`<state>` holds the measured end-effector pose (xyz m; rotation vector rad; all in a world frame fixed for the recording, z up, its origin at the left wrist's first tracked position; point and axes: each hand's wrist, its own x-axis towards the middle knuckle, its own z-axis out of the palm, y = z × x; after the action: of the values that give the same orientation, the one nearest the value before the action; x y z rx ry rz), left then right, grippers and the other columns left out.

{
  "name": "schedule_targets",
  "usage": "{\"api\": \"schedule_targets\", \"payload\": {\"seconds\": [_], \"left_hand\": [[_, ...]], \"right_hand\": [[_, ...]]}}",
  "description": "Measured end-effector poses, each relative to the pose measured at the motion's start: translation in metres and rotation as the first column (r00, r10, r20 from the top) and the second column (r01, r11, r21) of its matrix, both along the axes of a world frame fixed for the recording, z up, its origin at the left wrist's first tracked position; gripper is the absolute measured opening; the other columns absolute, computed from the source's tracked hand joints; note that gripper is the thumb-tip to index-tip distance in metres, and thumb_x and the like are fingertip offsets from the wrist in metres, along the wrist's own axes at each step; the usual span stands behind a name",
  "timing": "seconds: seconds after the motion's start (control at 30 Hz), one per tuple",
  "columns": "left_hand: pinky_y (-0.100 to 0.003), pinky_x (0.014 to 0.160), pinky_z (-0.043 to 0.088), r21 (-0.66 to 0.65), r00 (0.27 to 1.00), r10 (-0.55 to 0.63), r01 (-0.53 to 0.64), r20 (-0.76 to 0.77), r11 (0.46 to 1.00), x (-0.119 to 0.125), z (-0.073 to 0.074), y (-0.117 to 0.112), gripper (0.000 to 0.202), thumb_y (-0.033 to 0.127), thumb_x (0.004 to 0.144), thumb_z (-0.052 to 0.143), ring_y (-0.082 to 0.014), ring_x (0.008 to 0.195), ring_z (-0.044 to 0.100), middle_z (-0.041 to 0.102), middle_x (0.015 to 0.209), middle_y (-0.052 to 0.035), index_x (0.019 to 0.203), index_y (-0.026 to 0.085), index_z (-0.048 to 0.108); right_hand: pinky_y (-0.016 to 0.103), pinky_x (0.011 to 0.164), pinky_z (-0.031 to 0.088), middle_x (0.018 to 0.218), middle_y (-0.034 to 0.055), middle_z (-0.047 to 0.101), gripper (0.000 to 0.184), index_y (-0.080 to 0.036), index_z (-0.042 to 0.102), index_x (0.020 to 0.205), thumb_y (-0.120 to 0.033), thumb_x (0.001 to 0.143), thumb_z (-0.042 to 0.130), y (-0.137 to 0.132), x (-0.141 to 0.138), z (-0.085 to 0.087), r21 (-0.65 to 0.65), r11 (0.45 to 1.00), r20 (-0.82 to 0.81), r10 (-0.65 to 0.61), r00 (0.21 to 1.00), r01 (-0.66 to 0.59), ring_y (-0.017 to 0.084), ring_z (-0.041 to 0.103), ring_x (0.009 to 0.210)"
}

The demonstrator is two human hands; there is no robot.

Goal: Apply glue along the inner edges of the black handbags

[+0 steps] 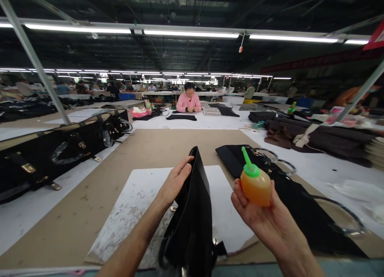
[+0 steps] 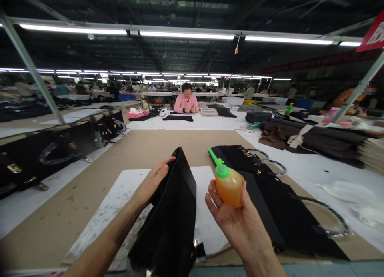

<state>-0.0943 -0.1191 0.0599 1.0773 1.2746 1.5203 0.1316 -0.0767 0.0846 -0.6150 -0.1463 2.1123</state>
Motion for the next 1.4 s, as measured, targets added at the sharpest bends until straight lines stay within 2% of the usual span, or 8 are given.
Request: {"api": "schedule_targets", "payload": {"seconds": [0.2,0.27,0.5,0.87,1.07,1.13,1.27,1.4], "left_hand": [[-0.034,0.100,0.039,-0.019,0.996,0.008,-0.010,-0.084,1.000,0.008,0.008,-0.006,0.068,0.027,0.079,0.057,-0.0238,0.118,0.050,0.044,0.140,-0.0098,0.141,0.019,0.031],[-0.033,0.092,0.044,-0.088,0.976,-0.026,0.007,-0.217,0.996,0.014,0.016,-0.008,0.066,0.018,0.073,0.056,-0.0236,0.107,0.056,0.051,0.134,-0.0094,0.137,0.020,0.038],[-0.030,0.071,0.046,-0.179,0.688,-0.144,0.021,-0.711,0.984,0.034,0.031,-0.001,0.039,0.014,0.063,0.055,-0.0230,0.082,0.060,0.068,0.093,-0.0051,0.100,0.018,0.065],[-0.020,0.045,0.029,-0.266,0.625,-0.357,0.237,-0.694,0.934,-0.014,0.081,0.022,0.038,0.012,0.061,0.050,-0.0113,0.052,0.048,0.056,0.058,0.0035,0.094,0.019,0.068],[-0.024,0.058,0.043,-0.323,0.559,-0.297,0.054,-0.774,0.945,-0.049,0.052,0.016,0.055,0.011,0.060,0.052,-0.0186,0.069,0.060,0.067,0.082,-0.0018,0.113,0.019,0.063],[-0.032,0.079,0.046,-0.245,0.472,-0.181,-0.078,-0.863,0.966,-0.051,0.038,0.010,0.064,0.008,0.061,0.050,-0.0253,0.094,0.060,0.065,0.109,-0.0095,0.124,0.016,0.055],[-0.050,0.107,0.022,0.009,0.099,0.047,-0.352,-0.994,0.936,-0.050,0.027,-0.011,0.073,-0.001,0.061,0.048,-0.0350,0.130,0.032,0.038,0.143,-0.0155,0.132,0.015,0.046],[-0.053,0.106,0.021,0.032,-0.098,-0.028,-0.556,-0.995,0.830,-0.077,0.021,-0.053,0.074,-0.003,0.063,0.046,-0.0352,0.132,0.029,0.034,0.146,-0.0117,0.134,0.019,0.044]], "right_hand": [[0.041,0.073,0.055,0.100,0.0148,0.063,0.042,-0.013,0.059,0.111,-0.042,0.099,0.032,-0.005,0.001,0.007,0.039,0.998,-0.027,0.042,0.999,-0.041,0.022,0.064,0.082],[0.043,0.078,0.054,0.100,0.0132,0.063,0.041,-0.016,0.060,0.111,-0.044,0.099,0.033,-0.005,-0.002,0.016,0.086,0.996,-0.050,0.044,0.998,-0.039,0.022,0.063,0.084],[0.052,0.089,0.045,0.092,0.0116,0.066,0.040,-0.017,0.066,0.098,-0.051,0.094,0.045,-0.003,-0.038,0.044,0.323,0.936,-0.107,0.181,0.978,-0.138,0.024,0.062,0.088],[0.058,0.095,0.037,0.099,0.0100,0.066,0.036,-0.018,0.064,0.101,-0.042,0.076,0.075,0.014,-0.042,0.046,0.447,0.874,0.028,0.201,0.979,-0.192,0.028,0.061,0.093],[0.062,0.092,0.038,0.099,0.0071,0.067,0.038,-0.022,0.065,0.097,-0.034,0.066,0.083,0.026,-0.058,0.019,0.403,0.871,0.125,0.252,0.959,-0.282,0.033,0.058,0.103],[0.063,0.091,0.037,0.103,0.0064,0.067,0.038,-0.024,0.065,0.098,-0.034,0.067,0.083,0.028,-0.067,0.015,0.423,0.861,0.114,0.260,0.959,-0.284,0.034,0.055,0.108],[0.064,0.093,0.035,0.109,0.0072,0.065,0.043,-0.024,0.063,0.102,-0.040,0.068,0.082,0.029,-0.082,0.020,0.462,0.843,0.130,0.245,0.961,-0.277,0.035,0.049,0.115],[0.064,0.093,0.037,0.111,0.0079,0.064,0.043,-0.023,0.063,0.104,-0.039,0.068,0.082,0.032,-0.091,0.023,0.501,0.823,0.174,0.210,0.962,-0.270,0.035,0.048,0.117]]}}
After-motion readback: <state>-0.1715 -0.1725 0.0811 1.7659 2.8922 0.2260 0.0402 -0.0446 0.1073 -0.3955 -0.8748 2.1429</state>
